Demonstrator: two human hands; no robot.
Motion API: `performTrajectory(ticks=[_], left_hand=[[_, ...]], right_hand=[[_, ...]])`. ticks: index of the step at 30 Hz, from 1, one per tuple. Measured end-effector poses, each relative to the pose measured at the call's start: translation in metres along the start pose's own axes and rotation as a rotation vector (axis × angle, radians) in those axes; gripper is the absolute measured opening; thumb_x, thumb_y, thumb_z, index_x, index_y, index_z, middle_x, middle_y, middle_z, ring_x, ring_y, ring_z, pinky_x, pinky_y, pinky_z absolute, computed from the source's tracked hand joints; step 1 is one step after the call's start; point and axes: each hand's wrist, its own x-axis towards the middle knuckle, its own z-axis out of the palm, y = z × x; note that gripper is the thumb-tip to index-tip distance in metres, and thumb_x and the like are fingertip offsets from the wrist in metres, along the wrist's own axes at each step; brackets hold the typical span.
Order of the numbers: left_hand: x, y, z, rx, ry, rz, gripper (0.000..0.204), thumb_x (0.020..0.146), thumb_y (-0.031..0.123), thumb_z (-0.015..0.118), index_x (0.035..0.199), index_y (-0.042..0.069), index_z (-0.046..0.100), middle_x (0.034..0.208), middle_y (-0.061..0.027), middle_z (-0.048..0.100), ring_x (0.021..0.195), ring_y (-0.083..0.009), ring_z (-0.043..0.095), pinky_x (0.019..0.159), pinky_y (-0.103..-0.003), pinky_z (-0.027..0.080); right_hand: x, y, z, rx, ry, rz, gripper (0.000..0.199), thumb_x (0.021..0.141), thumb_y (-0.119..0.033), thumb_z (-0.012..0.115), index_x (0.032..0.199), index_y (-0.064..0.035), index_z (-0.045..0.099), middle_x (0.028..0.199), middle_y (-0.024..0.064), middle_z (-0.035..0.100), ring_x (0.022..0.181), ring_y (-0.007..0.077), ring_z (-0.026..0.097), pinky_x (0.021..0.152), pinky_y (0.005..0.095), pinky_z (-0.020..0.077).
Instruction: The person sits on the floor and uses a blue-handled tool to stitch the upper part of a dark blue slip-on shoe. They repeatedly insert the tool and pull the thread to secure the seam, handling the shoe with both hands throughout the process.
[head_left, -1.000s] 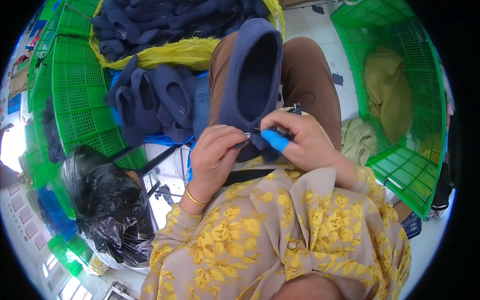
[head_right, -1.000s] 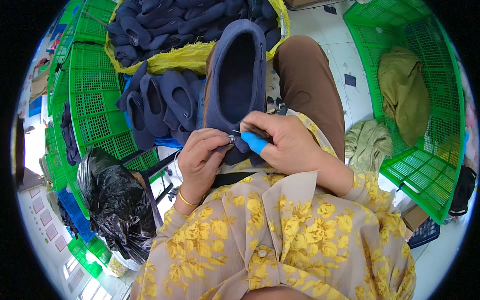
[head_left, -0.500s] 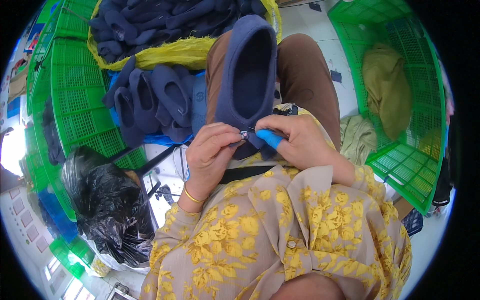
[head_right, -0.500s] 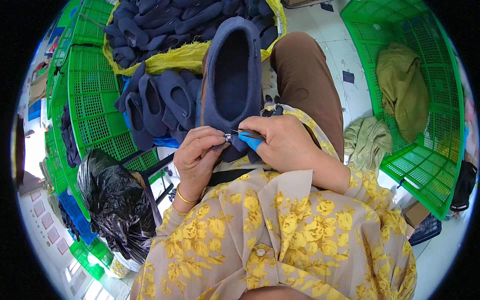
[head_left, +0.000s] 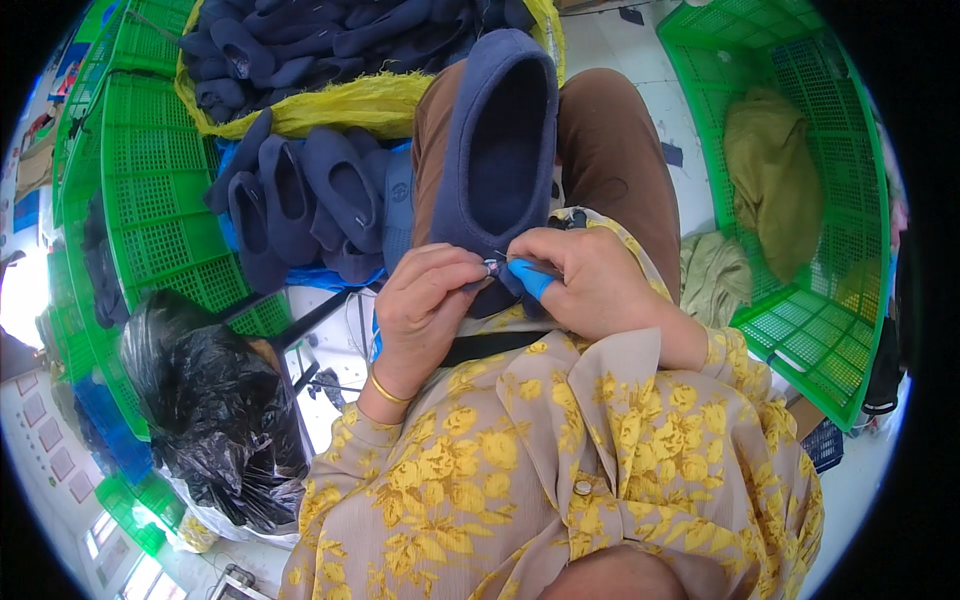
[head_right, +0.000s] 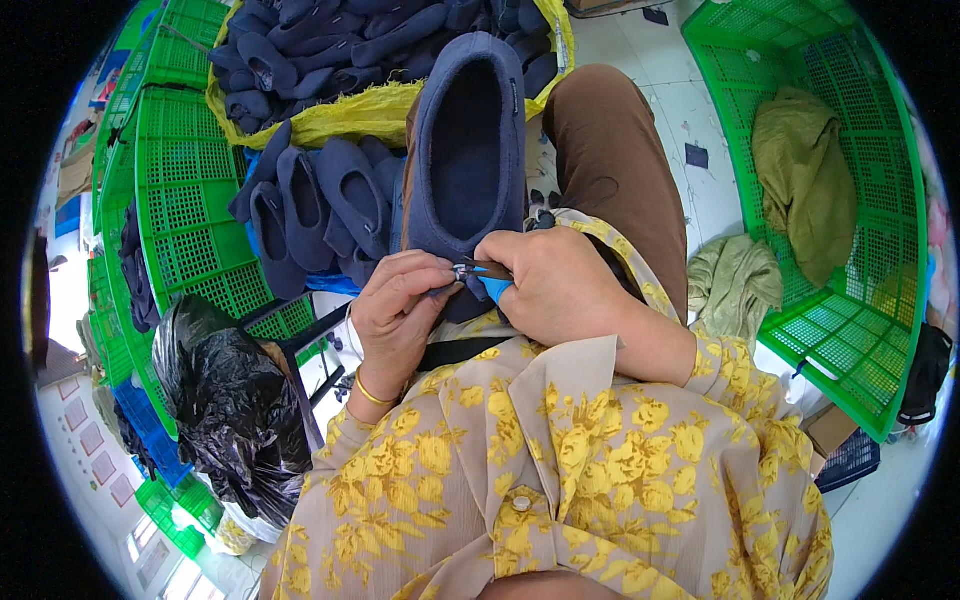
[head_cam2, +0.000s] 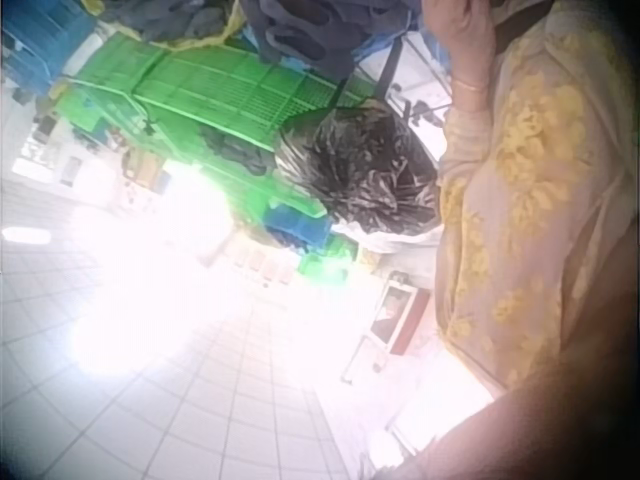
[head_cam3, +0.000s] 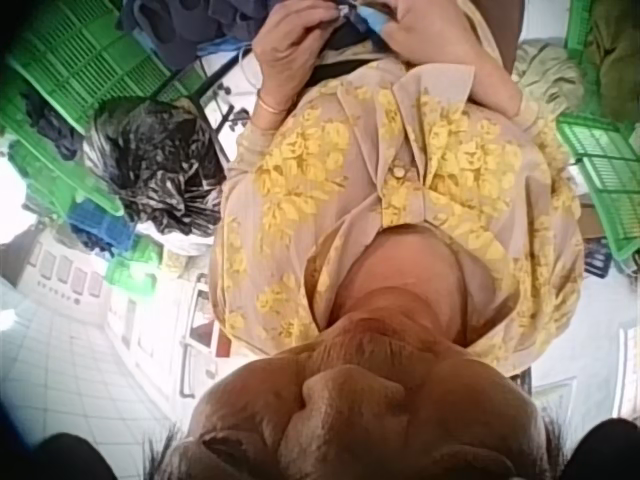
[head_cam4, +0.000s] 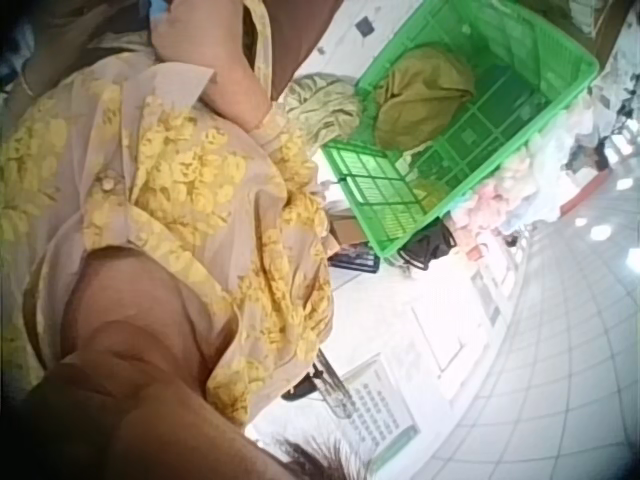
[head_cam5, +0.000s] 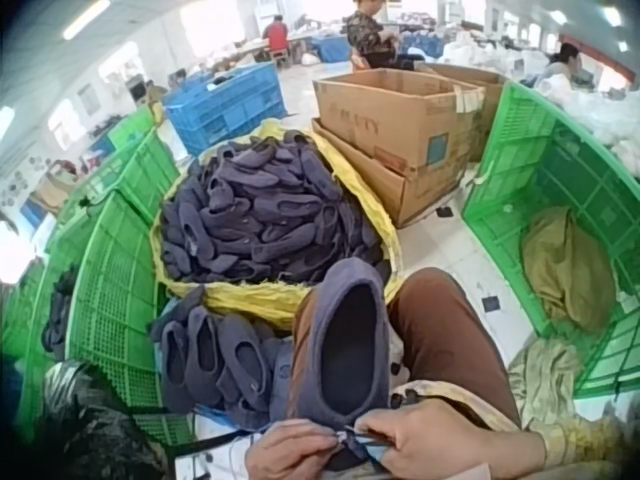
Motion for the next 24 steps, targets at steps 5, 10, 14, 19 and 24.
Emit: performTrajectory(ticks=[5,10,14,19,24], left_hand=[[0.0,-0.001,0.002,0.007,0.01,0.02,0.023,0.069,-0.008,0.074,0.088,0.003,0.07,0.091,-0.0083,0.069,0.088,-0.0236,0.065,0.079,-0.031,0.051],[0.001,0.0,0.005,0.033,-0.021,0.024,0.021,0.069,-0.009,0.073,0.087,0.002,0.069,0.091,-0.0083,0.07,0.088,-0.0241,0.065,0.08,-0.032,0.051],[0.0,-0.003,0.007,0.052,-0.013,0.027,0.022,0.067,-0.009,0.072,0.086,0.003,0.069,0.089,-0.0084,0.069,0.087,-0.0251,0.065,0.078,-0.032,0.051],[-0.002,0.003,0.005,0.099,0.015,0.054,0.023,0.066,-0.008,0.072,0.086,0.004,0.069,0.089,-0.0077,0.069,0.086,-0.0261,0.064,0.075,-0.033,0.052],[-0.005,0.006,-0.001,0.152,0.009,0.037,0.025,0.067,-0.01,0.071,0.088,0.004,0.07,0.091,-0.0062,0.071,0.087,-0.0239,0.064,0.079,-0.032,0.05]], right_hand=[[0.0,0.0,0.002,-0.033,0.014,-0.002,0.017,0.076,-0.002,0.06,0.091,-0.0048,0.068,0.077,0.0165,0.067,0.072,0.0346,0.066,0.067,0.0422,0.0516],[0.01,0.0,0.001,-0.184,0.009,-0.038,0.013,0.074,-0.004,0.06,0.085,-0.0013,0.068,0.077,0.0205,0.066,0.074,0.0381,0.065,0.069,0.046,0.0508],[0.024,0.006,0.01,-0.294,-0.002,-0.046,0.013,0.075,-0.005,0.06,0.083,-0.0012,0.068,0.077,0.0211,0.066,0.074,0.0387,0.065,0.07,0.047,0.0502],[0.016,-0.006,0.0,-0.237,0.011,-0.005,0.017,0.076,-0.004,0.058,0.088,-0.0052,0.07,0.081,0.0188,0.067,0.077,0.0381,0.065,0.071,0.0454,0.0507],[0.011,0.002,-0.003,-0.124,-0.003,-0.062,0.026,0.078,-0.001,0.056,0.099,-0.0073,0.069,0.087,0.0175,0.068,0.081,0.0372,0.065,0.073,0.0435,0.0518]])
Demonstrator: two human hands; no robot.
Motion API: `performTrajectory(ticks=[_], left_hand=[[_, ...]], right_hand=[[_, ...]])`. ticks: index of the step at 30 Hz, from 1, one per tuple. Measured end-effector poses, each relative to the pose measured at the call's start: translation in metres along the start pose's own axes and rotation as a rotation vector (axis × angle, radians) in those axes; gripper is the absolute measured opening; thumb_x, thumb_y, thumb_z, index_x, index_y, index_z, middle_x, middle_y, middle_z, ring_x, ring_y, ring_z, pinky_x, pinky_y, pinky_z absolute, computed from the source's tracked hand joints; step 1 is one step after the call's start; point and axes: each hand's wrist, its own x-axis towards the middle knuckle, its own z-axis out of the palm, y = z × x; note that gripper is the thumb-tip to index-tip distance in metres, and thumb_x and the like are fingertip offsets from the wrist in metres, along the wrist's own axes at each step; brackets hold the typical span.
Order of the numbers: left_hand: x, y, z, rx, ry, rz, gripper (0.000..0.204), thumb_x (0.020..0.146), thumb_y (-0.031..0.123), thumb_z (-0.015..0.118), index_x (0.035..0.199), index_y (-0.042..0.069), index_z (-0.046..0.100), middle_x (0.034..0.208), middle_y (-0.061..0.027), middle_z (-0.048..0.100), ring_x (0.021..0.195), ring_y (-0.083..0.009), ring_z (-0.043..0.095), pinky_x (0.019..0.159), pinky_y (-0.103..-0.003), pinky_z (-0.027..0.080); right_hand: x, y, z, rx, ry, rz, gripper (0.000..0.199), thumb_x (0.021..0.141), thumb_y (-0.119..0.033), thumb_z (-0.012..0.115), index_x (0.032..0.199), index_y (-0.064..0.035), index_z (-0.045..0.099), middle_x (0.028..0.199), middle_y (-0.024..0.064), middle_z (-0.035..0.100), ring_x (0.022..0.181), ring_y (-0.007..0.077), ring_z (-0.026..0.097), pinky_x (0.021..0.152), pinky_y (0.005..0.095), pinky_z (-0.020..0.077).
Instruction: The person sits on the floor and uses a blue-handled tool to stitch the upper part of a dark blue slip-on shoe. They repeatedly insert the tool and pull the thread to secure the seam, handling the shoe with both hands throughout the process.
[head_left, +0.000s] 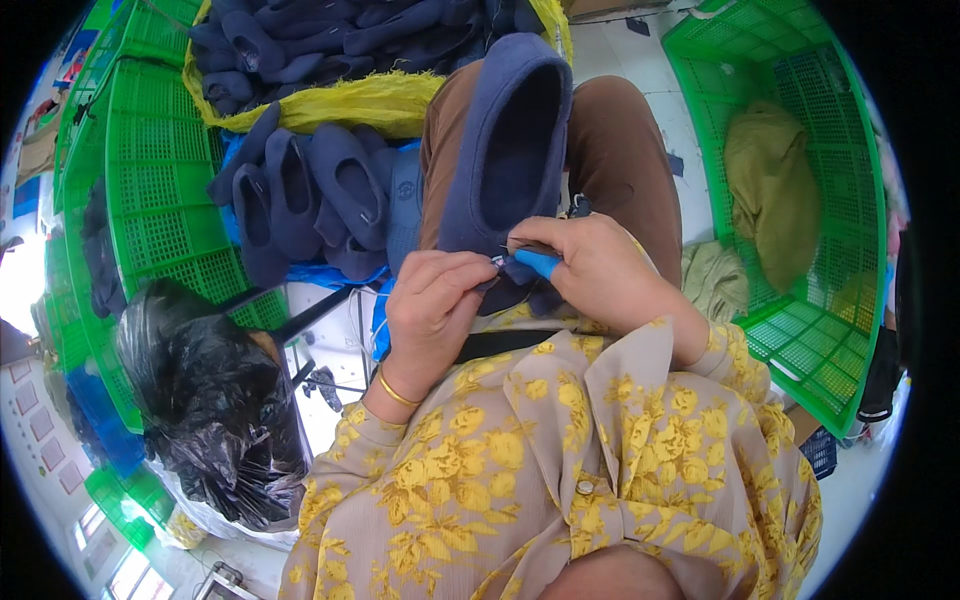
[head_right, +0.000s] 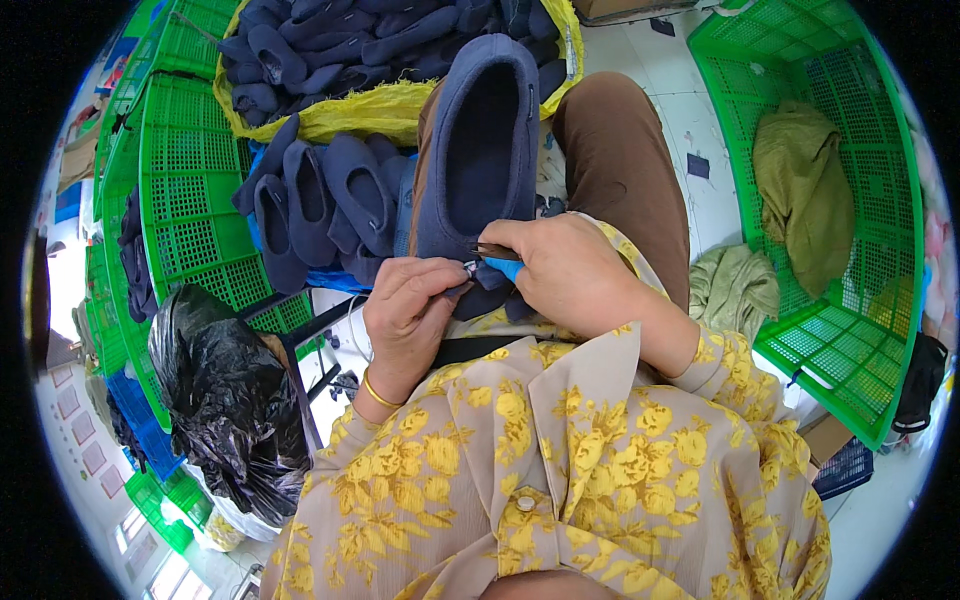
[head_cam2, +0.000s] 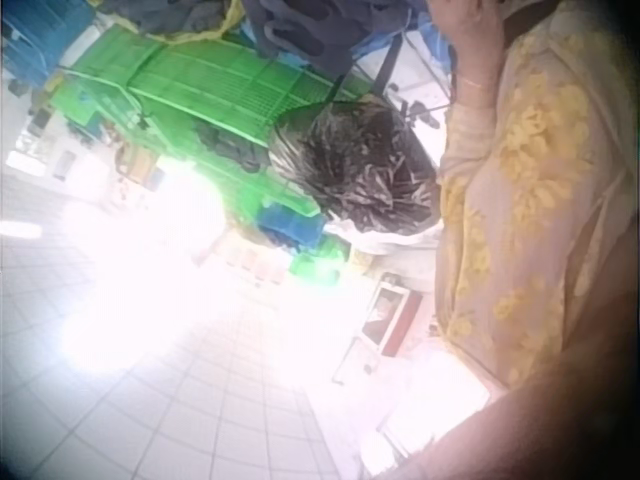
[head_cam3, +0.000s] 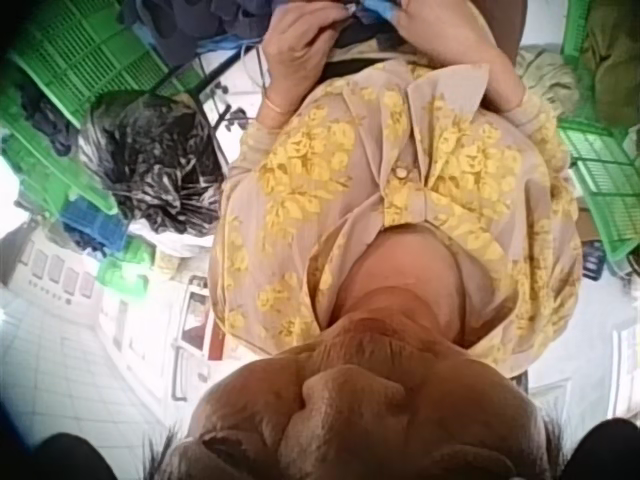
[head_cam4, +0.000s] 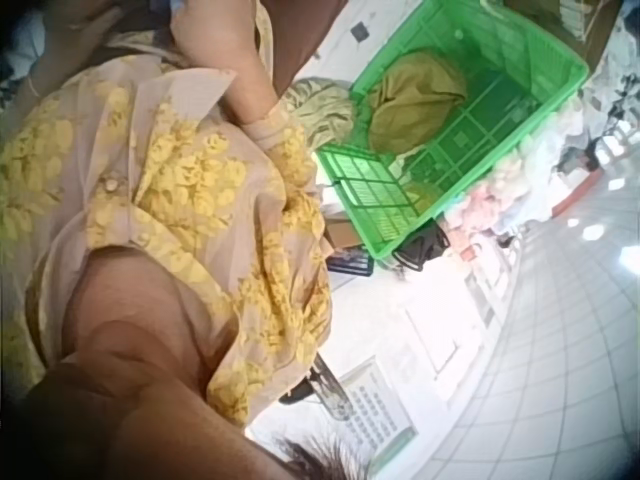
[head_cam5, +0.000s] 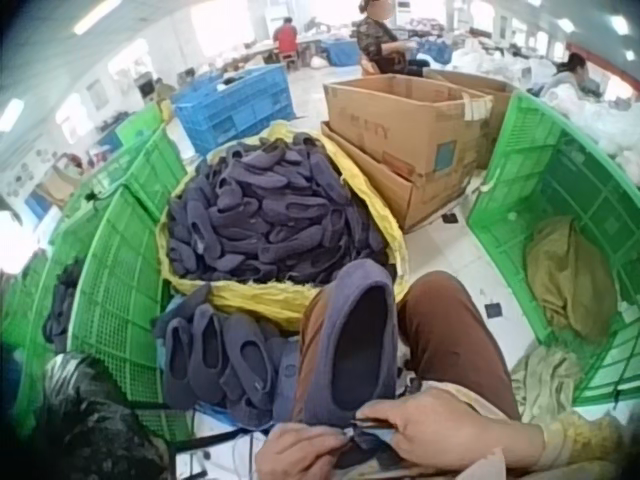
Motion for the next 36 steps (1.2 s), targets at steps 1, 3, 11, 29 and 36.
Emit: performTrajectory(ticks=[1,3,11,29,36], left_hand=[[-0.001,-0.001,0.0,-0.033,0.004,-0.014,0.026,0.067,-0.01,0.071,0.088,0.004,0.07,0.091,-0.006,0.071,0.087,-0.0239,0.064,0.079,-0.032,0.05],[-0.003,-0.004,0.002,-0.045,0.019,-0.018,0.026,0.067,-0.01,0.071,0.088,0.004,0.07,0.091,-0.0058,0.071,0.087,-0.0234,0.065,0.079,-0.032,0.05],[-0.004,-0.011,0.007,-0.099,0.038,-0.058,0.023,0.068,-0.008,0.07,0.087,0.005,0.071,0.087,-0.0061,0.071,0.085,-0.0246,0.066,0.076,-0.031,0.052],[-0.014,-0.003,0.01,0.018,0.056,-0.025,0.025,0.067,-0.007,0.071,0.09,0.003,0.073,0.094,-0.0101,0.072,0.092,-0.0278,0.068,0.081,-0.033,0.053],[-0.02,-0.006,0.009,0.029,0.024,0.001,0.024,0.069,-0.007,0.071,0.092,0.001,0.073,0.096,-0.0124,0.072,0.094,-0.0283,0.069,0.082,-0.033,0.053]], right_hand=[[0.0,0.003,0.0,0.003,-0.005,-0.033,0.026,0.078,-0.001,0.056,0.101,-0.0075,0.068,0.087,0.0175,0.068,0.081,0.0372,0.065,0.072,0.0434,0.0518],[0.001,0.009,0.001,0.008,-0.016,-0.099,0.027,0.079,-0.001,0.057,0.103,-0.0078,0.067,0.088,0.0173,0.068,0.081,0.0372,0.065,0.072,0.0431,0.0519],[0.012,0.023,0.008,0.017,-0.015,-0.25,0.022,0.081,-0.003,0.06,0.101,-0.0089,0.067,0.088,0.0159,0.069,0.082,0.0363,0.066,0.069,0.0427,0.052],[0.012,0.009,0.022,-0.443,0.028,-0.412,0.034,0.081,-0.009,0.061,0.111,-0.006,0.044,0.074,0.0142,0.062,0.066,0.0331,0.065,0.056,0.0412,0.0502],[0.027,-0.001,0.0,-0.523,-0.268,-0.467,0.028,0.081,-0.012,0.062,0.108,-0.0118,0.055,0.079,0.0131,0.063,0.067,0.0311,0.066,0.059,0.0406,0.0518]])
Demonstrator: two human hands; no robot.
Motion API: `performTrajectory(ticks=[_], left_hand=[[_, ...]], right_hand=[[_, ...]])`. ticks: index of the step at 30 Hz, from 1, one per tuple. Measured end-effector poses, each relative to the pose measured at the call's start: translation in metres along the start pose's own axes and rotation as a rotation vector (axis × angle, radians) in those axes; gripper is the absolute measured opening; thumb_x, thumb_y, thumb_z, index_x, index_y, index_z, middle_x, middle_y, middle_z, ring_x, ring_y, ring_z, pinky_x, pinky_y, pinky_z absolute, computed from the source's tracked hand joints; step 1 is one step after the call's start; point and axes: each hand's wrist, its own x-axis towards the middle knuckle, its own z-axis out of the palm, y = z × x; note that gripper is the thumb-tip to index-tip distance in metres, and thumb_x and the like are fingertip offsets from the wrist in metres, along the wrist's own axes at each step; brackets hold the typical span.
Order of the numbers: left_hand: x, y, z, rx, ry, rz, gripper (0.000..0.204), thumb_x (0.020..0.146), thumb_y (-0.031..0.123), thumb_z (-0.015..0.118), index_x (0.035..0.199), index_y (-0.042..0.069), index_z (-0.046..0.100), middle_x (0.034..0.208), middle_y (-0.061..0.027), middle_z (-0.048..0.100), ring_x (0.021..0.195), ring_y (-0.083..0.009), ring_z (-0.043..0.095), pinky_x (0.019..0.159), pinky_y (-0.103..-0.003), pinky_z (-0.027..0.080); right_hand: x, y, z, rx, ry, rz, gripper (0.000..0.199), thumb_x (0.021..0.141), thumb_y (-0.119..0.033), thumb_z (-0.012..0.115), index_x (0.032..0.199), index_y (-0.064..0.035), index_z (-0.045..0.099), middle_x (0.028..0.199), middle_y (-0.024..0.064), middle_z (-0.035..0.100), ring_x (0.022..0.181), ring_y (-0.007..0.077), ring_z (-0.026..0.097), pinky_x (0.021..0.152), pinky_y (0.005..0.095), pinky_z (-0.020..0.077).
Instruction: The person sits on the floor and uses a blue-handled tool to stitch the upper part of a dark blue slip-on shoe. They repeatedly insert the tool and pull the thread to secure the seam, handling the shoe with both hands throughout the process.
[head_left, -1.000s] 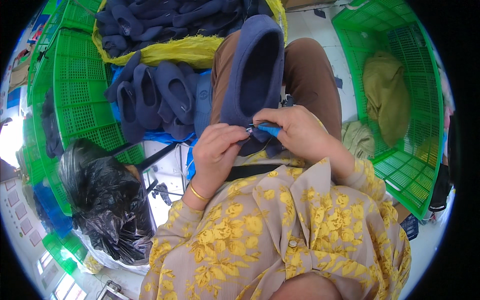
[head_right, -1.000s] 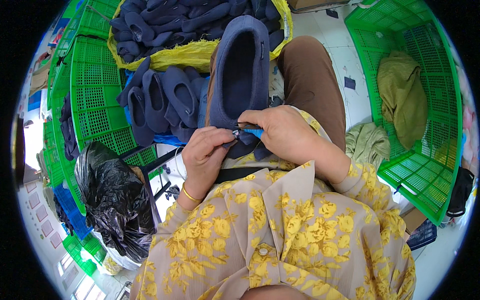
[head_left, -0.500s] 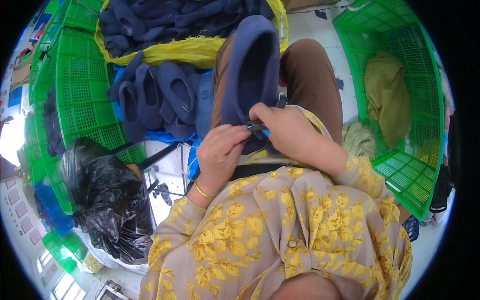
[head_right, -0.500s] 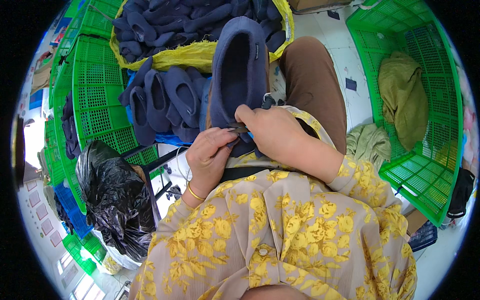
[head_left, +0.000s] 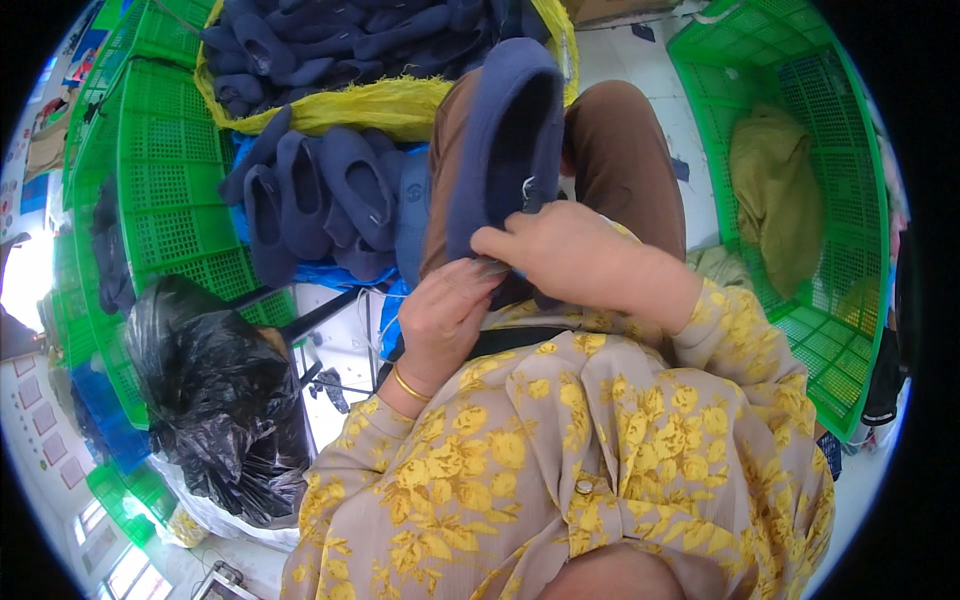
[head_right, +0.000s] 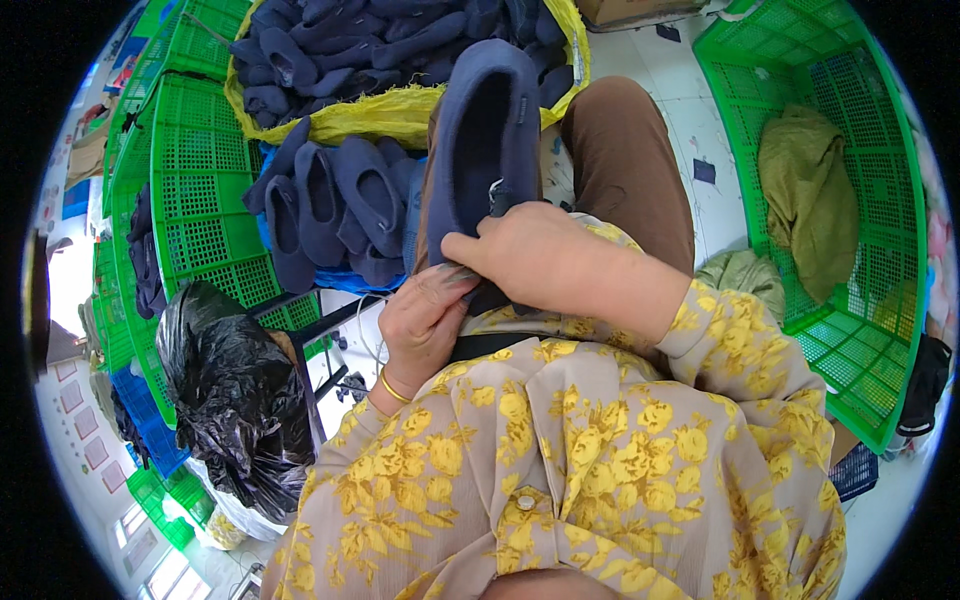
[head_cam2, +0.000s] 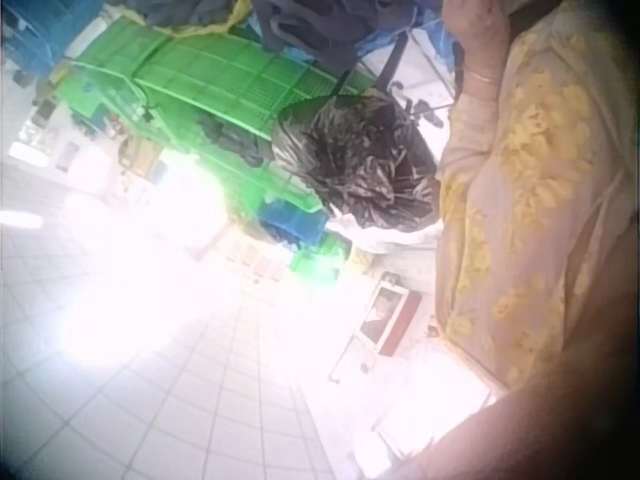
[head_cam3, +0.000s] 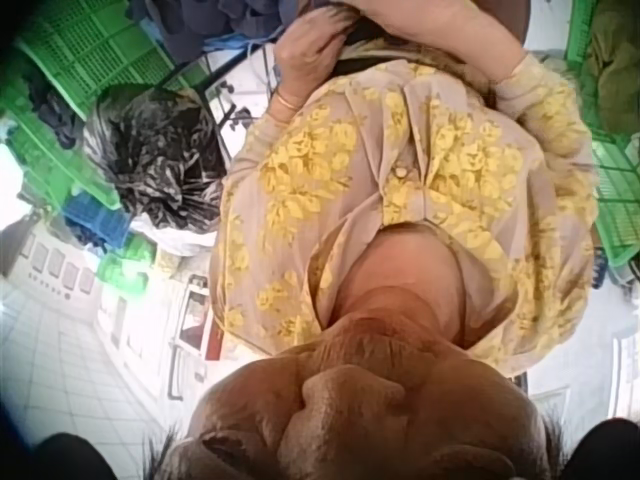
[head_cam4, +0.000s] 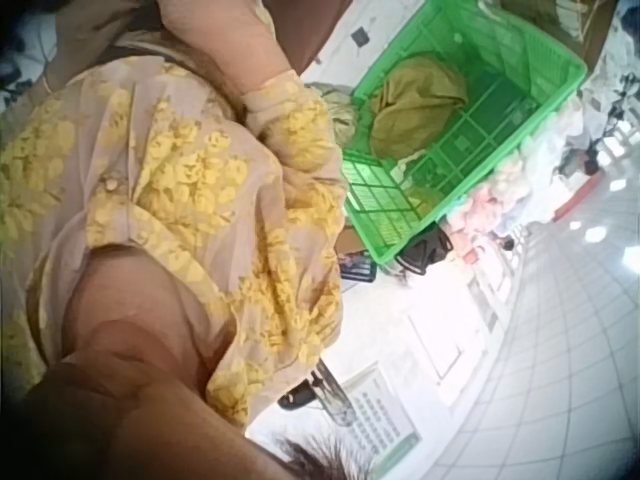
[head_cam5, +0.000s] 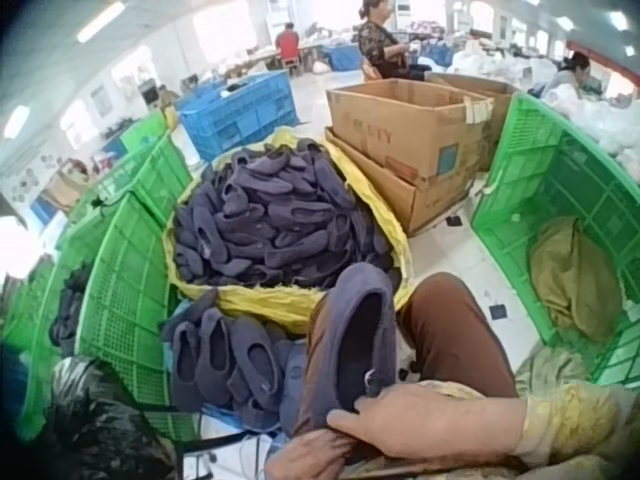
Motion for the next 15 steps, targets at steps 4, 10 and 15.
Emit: performTrajectory(ticks=[4,10,15], left_hand=[[0.004,0.001,-0.001,-0.009,0.014,0.016,0.026,0.069,-0.006,0.071,0.095,0.001,0.073,0.096,-0.0122,0.072,0.093,-0.0281,0.069,0.082,-0.033,0.053],[0.006,-0.002,-0.002,-0.02,0.02,0.017,0.029,0.065,-0.009,0.07,0.092,0.002,0.071,0.092,-0.0116,0.071,0.087,-0.0286,0.068,0.077,-0.033,0.054],[0.015,0.003,-0.003,-0.069,0.002,0.033,0.026,0.066,-0.008,0.07,0.09,0.003,0.07,0.091,-0.0108,0.07,0.086,-0.0277,0.068,0.075,-0.033,0.054]], right_hand=[[0.002,0.006,-0.007,-0.053,0.156,-0.044,0.019,0.08,-0.01,0.062,0.099,-0.0116,0.058,0.079,0.0099,0.061,0.067,0.0298,0.065,0.061,0.0396,0.051],[0.007,-0.005,0.01,0.374,0.629,0.0,0.007,0.087,-0.007,0.059,0.094,-0.0094,0.057,0.083,0.0038,0.063,0.058,0.0166,0.056,0.056,0.0307,0.0462],[0.002,-0.003,-0.013,1.515,0.642,0.176,0.007,0.103,-0.016,0.046,0.109,-0.0117,0.048,0.072,0.0032,0.057,0.049,0.0052,0.04,0.046,0.0199,0.0334]])
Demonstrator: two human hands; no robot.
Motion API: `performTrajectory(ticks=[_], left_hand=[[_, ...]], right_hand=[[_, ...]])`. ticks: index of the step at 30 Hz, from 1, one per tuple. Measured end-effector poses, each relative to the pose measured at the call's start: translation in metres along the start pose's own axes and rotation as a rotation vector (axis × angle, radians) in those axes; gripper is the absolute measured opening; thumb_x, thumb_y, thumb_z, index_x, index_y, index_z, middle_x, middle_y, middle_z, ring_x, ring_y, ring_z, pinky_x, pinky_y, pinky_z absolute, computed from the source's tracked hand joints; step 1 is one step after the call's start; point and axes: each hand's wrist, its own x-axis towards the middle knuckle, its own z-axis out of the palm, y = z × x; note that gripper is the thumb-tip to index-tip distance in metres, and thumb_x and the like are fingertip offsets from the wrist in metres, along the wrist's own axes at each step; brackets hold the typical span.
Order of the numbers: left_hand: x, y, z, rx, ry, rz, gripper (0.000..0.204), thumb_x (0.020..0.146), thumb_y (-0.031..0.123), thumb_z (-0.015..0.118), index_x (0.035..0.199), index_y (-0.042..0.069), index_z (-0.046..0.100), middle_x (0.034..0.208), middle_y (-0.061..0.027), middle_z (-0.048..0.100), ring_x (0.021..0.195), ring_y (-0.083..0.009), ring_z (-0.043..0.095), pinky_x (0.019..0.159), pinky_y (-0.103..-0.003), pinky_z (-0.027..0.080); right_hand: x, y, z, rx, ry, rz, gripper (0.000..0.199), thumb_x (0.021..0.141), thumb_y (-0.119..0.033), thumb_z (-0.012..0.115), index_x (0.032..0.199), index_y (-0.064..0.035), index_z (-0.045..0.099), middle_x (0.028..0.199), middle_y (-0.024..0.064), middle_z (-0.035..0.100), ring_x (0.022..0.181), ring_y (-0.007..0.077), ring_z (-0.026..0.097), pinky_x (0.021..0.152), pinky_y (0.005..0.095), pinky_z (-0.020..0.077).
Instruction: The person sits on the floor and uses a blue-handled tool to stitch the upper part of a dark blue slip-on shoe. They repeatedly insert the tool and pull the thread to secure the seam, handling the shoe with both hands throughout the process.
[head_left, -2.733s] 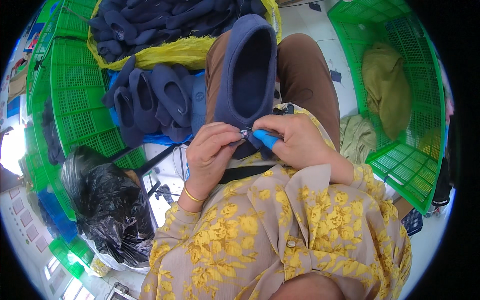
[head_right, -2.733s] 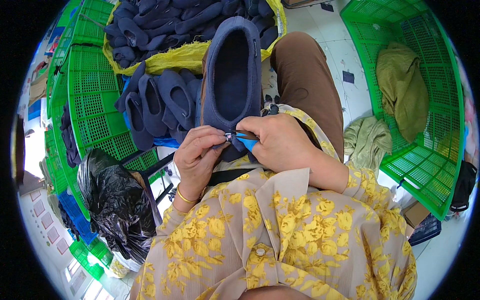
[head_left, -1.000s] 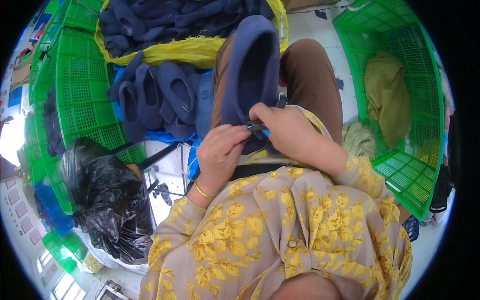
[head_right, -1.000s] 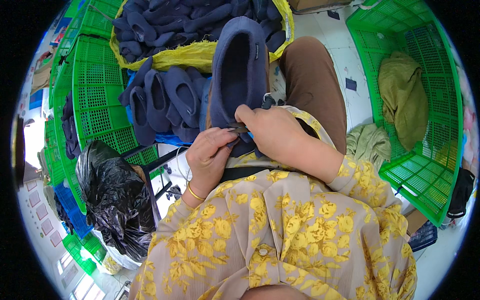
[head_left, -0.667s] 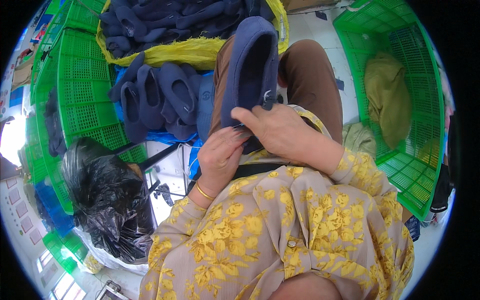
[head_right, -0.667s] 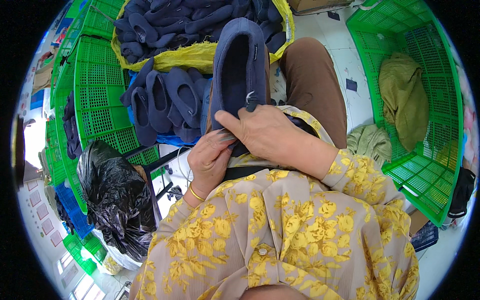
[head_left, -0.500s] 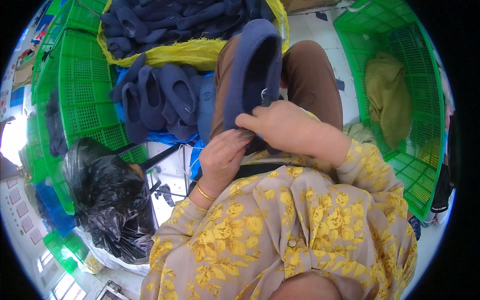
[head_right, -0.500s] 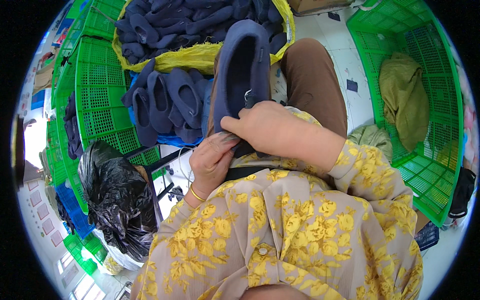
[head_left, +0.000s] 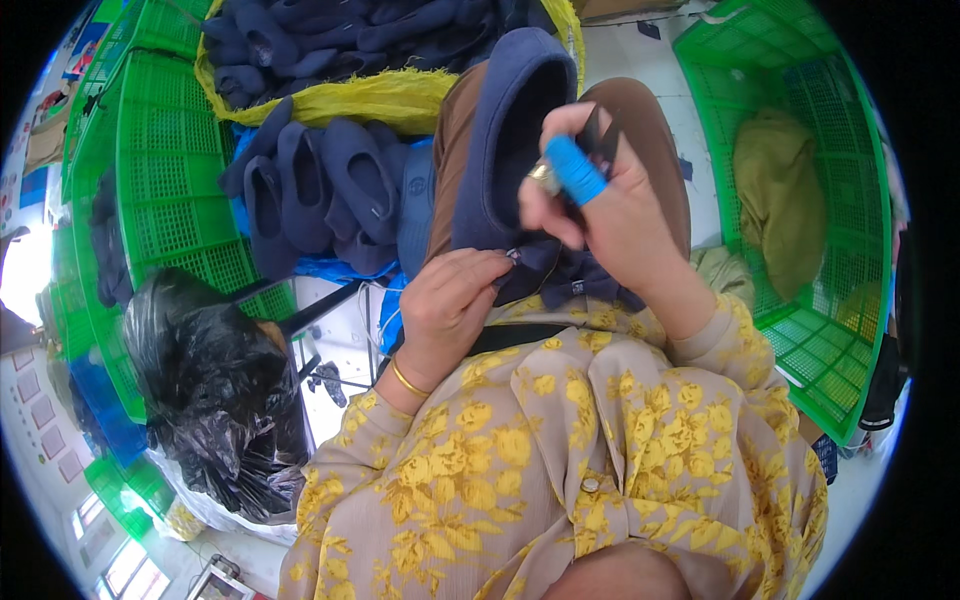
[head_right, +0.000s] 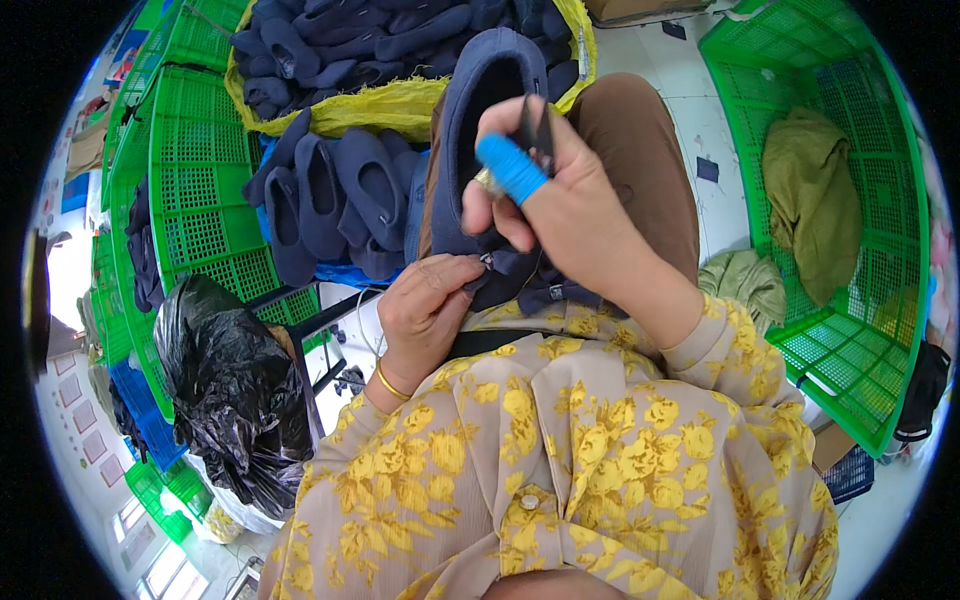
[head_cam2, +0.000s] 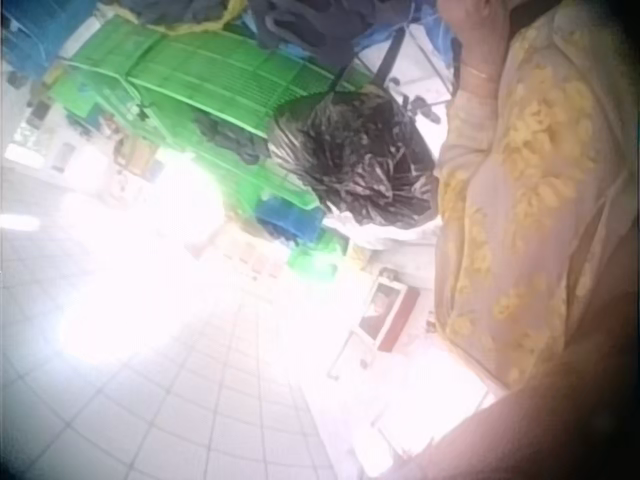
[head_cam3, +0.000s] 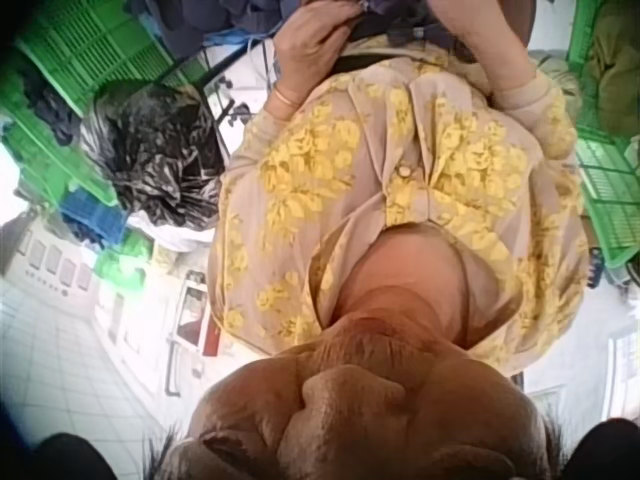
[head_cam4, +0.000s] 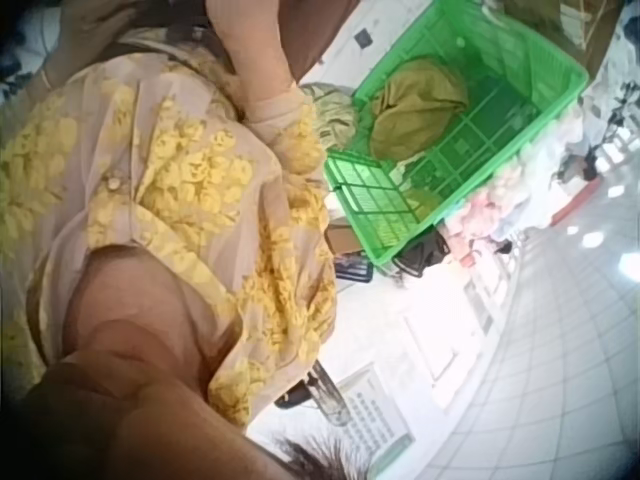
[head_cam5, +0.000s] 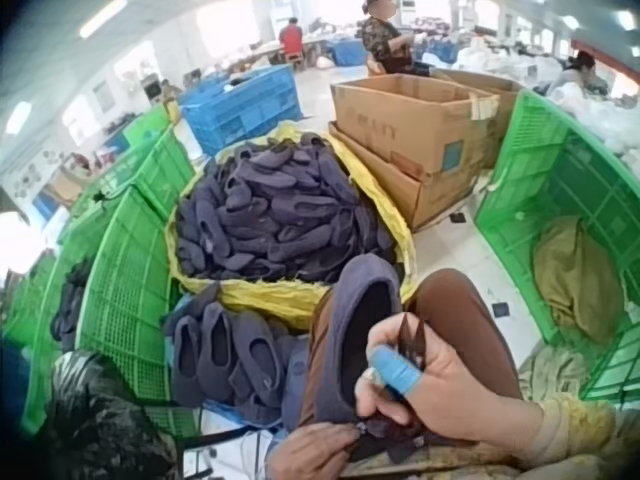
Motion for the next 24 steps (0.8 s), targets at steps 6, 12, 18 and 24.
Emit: performTrajectory(ticks=[6,12,18,24], left_hand=[[0.0,0.001,0.004,-0.031,0.033,-0.043,0.025,0.067,-0.007,0.069,0.09,0.003,0.068,0.09,-0.0098,0.07,0.085,-0.0271,0.067,0.074,-0.032,0.053],[-0.002,0.002,0.003,-0.039,0.047,-0.055,0.024,0.067,-0.007,0.069,0.088,0.003,0.067,0.091,-0.0087,0.068,0.084,-0.0265,0.066,0.073,-0.033,0.052],[-0.003,-0.001,0.004,-0.046,0.048,-0.054,0.025,0.066,-0.007,0.069,0.088,0.004,0.068,0.09,-0.0086,0.068,0.083,-0.026,0.066,0.073,-0.033,0.052],[-0.003,-0.001,0.004,-0.051,0.046,-0.064,0.025,0.066,-0.007,0.069,0.088,0.004,0.068,0.09,-0.0086,0.069,0.083,-0.0254,0.067,0.073,-0.032,0.053]], right_hand=[[-0.007,-0.017,-0.009,-0.313,-0.093,-0.084,0.012,0.098,-0.01,0.053,0.109,-0.0079,0.054,0.07,0.0004,0.05,0.06,0.0087,0.044,0.054,0.0251,0.0392],[-0.021,0.0,-0.023,-1.001,-0.35,-0.076,0.018,0.078,-0.001,0.061,0.095,-0.0042,0.066,0.079,0.0167,0.065,0.072,0.0335,0.063,0.064,0.0375,0.0496],[-0.02,-0.005,-0.021,-1.027,-0.391,-0.047,0.021,0.07,0.002,0.061,0.089,-0.0033,0.069,0.079,0.0174,0.066,0.075,0.0357,0.064,0.067,0.0405,0.0509],[-0.019,-0.007,-0.019,-1.121,-0.424,-0.016,0.018,0.069,0.0,0.061,0.085,-0.0031,0.068,0.078,0.0178,0.065,0.076,0.0365,0.064,0.069,0.0431,0.0513]])
